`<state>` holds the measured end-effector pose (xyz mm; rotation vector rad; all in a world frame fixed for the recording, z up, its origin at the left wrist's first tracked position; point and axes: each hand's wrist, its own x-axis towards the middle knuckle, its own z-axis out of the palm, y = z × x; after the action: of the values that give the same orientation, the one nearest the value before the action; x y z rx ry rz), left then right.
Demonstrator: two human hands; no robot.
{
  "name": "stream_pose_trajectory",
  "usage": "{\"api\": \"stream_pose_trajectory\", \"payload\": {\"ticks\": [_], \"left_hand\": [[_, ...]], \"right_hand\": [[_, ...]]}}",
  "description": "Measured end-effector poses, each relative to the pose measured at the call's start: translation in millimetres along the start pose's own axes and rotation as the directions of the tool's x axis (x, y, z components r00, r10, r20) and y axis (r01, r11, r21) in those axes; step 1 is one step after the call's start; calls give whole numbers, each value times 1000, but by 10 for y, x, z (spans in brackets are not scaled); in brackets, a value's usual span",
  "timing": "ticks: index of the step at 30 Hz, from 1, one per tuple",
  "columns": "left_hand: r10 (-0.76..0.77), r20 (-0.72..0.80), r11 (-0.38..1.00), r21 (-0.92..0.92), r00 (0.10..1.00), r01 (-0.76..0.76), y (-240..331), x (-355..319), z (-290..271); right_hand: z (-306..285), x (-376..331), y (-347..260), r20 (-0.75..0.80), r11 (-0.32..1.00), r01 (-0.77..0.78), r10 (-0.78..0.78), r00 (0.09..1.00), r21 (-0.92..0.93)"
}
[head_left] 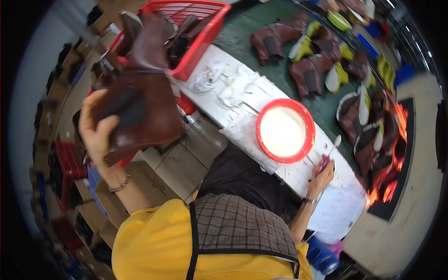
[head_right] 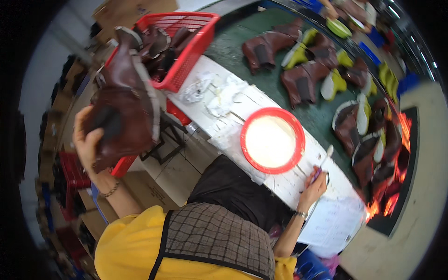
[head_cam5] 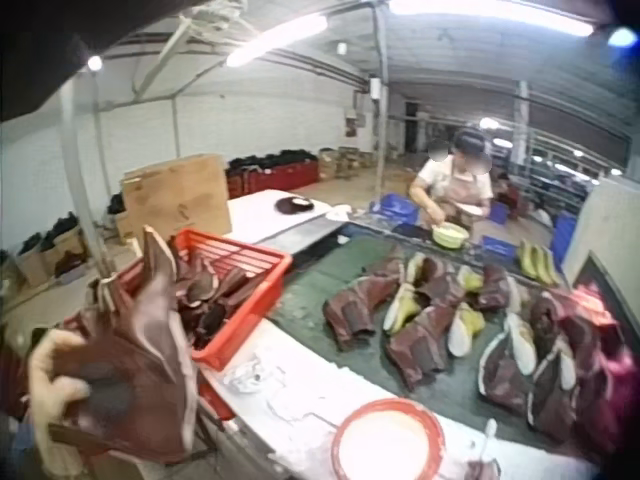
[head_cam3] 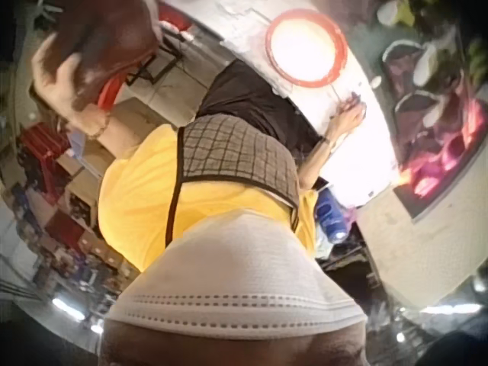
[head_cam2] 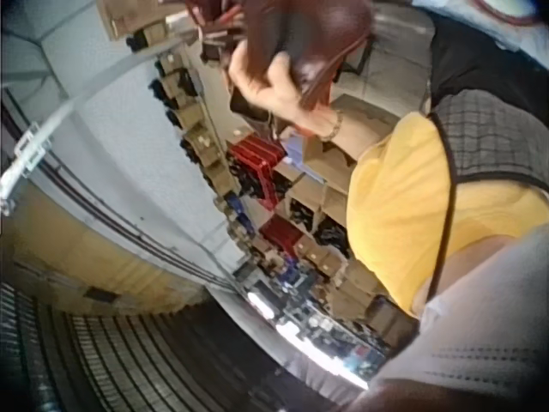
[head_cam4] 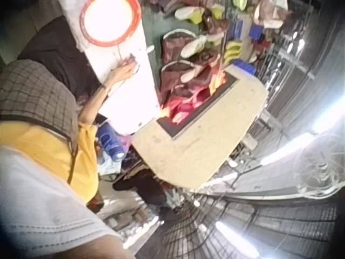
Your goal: The worker is applying white glue to the edges of leather boot uppers using a small brush/applicator, then placing them on a drying rack.
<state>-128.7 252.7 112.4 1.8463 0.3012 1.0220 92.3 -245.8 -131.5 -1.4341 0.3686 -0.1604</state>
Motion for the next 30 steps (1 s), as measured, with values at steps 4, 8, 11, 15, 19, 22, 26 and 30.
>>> {"api": "stream_pose_trajectory", "payload": {"ticks": [4,8,11,15,19,22,26,30], "left_hand": [[-98,396,971,-162,913,175,-1048,230,1051],[-275,623,856,-188,732,482,-1843,418,1656],[-171,625,958,287,762,-20,-2004,492,1673],[139,552,842,371,822,-392,-1881,586,1710],[-148,455,978,197,878,63,-1763,757,2139],[-270,635,911,412,723,-22,-1752,770,2472],[-214,652,953,302,728,10,-1569,932,2502],[-303,780,947,184,547,262,-1063,940,2261]], "right_hand": [[139,44,-431,284,687,622,-553,783,-375],[346,-108,-743,454,492,627,-434,778,-604],[478,-179,-843,530,303,642,-377,759,-704],[561,-199,-918,603,167,710,-417,680,-684],[622,-207,-959,667,27,726,-373,645,-687],[578,-232,-964,642,70,719,-397,656,-692],[429,-274,-951,549,259,658,-385,742,-707],[344,-226,-1055,437,569,564,-359,825,-598]]}}
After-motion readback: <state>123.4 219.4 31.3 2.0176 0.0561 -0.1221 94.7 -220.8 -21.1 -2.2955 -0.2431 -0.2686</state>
